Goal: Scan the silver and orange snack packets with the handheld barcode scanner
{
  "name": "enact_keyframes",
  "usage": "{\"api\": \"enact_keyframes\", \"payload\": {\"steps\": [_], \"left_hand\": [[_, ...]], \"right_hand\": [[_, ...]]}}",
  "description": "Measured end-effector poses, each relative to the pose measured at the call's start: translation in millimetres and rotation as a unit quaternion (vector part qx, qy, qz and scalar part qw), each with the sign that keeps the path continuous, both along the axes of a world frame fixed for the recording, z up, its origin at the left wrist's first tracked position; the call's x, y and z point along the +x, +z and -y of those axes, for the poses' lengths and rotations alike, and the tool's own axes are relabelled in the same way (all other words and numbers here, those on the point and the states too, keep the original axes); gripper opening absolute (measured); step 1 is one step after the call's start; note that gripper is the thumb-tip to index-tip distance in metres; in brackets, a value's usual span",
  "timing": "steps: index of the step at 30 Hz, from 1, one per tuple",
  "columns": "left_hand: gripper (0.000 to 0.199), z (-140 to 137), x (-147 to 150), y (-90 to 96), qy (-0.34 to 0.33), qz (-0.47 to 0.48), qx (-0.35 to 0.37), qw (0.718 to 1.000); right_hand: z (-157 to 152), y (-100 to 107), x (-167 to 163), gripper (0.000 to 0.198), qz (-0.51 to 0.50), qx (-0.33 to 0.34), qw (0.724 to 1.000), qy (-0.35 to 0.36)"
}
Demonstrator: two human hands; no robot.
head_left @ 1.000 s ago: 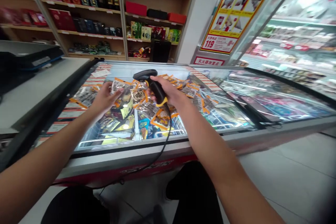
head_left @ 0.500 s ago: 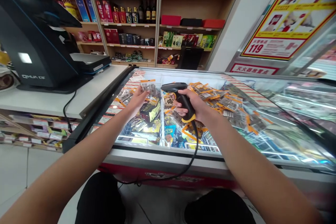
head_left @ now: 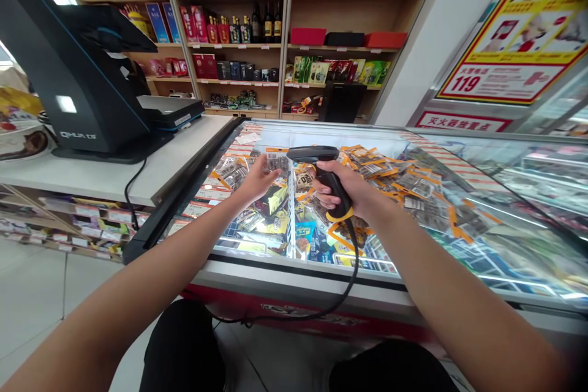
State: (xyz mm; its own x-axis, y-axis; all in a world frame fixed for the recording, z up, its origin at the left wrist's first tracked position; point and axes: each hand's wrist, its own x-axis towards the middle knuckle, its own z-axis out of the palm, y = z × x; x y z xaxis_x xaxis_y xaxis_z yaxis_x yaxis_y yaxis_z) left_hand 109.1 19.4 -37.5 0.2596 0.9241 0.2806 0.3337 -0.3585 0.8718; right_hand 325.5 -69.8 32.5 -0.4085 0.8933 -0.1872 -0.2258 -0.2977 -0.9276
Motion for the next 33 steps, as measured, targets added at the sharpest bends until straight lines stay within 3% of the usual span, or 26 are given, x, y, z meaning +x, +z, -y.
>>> {"api": "enact_keyframes", "payload": {"steps": [3, 5, 10, 17, 20, 23, 26, 28, 29, 31, 33], "left_hand": [[0.044, -3, -3, 1.4, 0.019, -0.028, 0.004, 0.999], [0.052, -5, -9, 5.2, 0.063, -0.068, 0.047, 0.995], [0.070, -14, -35, 16.9, 0.165, -0.198, 0.131, 0.957], [0.047, -1, -54, 41.1, 0.244, -0.374, 0.125, 0.886], [0.044, 8, -51, 49.0, 0.268, -0.397, 0.173, 0.861], [0.041, 16, -33, 43.9, 0.205, -0.375, 0.258, 0.867], [0.039, 20, -5, 28.6, -0.007, -0.355, 0.312, 0.881], [0.040, 21, 8, 18.9, -0.148, -0.373, 0.323, 0.857], [0.042, 21, 12, 15.4, -0.186, -0.381, 0.321, 0.847], [0.046, 19, 13, 11.9, -0.204, -0.394, 0.313, 0.840], [0.050, 15, 5, 12.1, -0.177, -0.405, 0.307, 0.843]], "right_hand": [[-1, 0, 1, 0.023, -0.004, 0.004, 1.000, -0.005], [-3, -1, 5, 0.024, -0.023, 0.011, 1.000, -0.016], [-8, 1, 18, 0.026, -0.054, -0.007, 0.996, -0.066], [-10, 2, 22, 0.024, -0.077, -0.005, 0.993, -0.092], [-10, 2, 22, 0.024, -0.082, -0.001, 0.993, -0.083], [-10, 4, 21, 0.023, -0.090, -0.005, 0.993, -0.081], [-9, 5, 20, 0.023, -0.090, -0.011, 0.992, -0.083], [-9, 6, 19, 0.023, -0.089, -0.012, 0.992, -0.084], [-9, 6, 19, 0.023, -0.089, -0.012, 0.992, -0.087], [-8, 6, 19, 0.024, -0.089, -0.015, 0.992, -0.093], [-7, 6, 18, 0.025, -0.088, -0.020, 0.991, -0.097]]}}
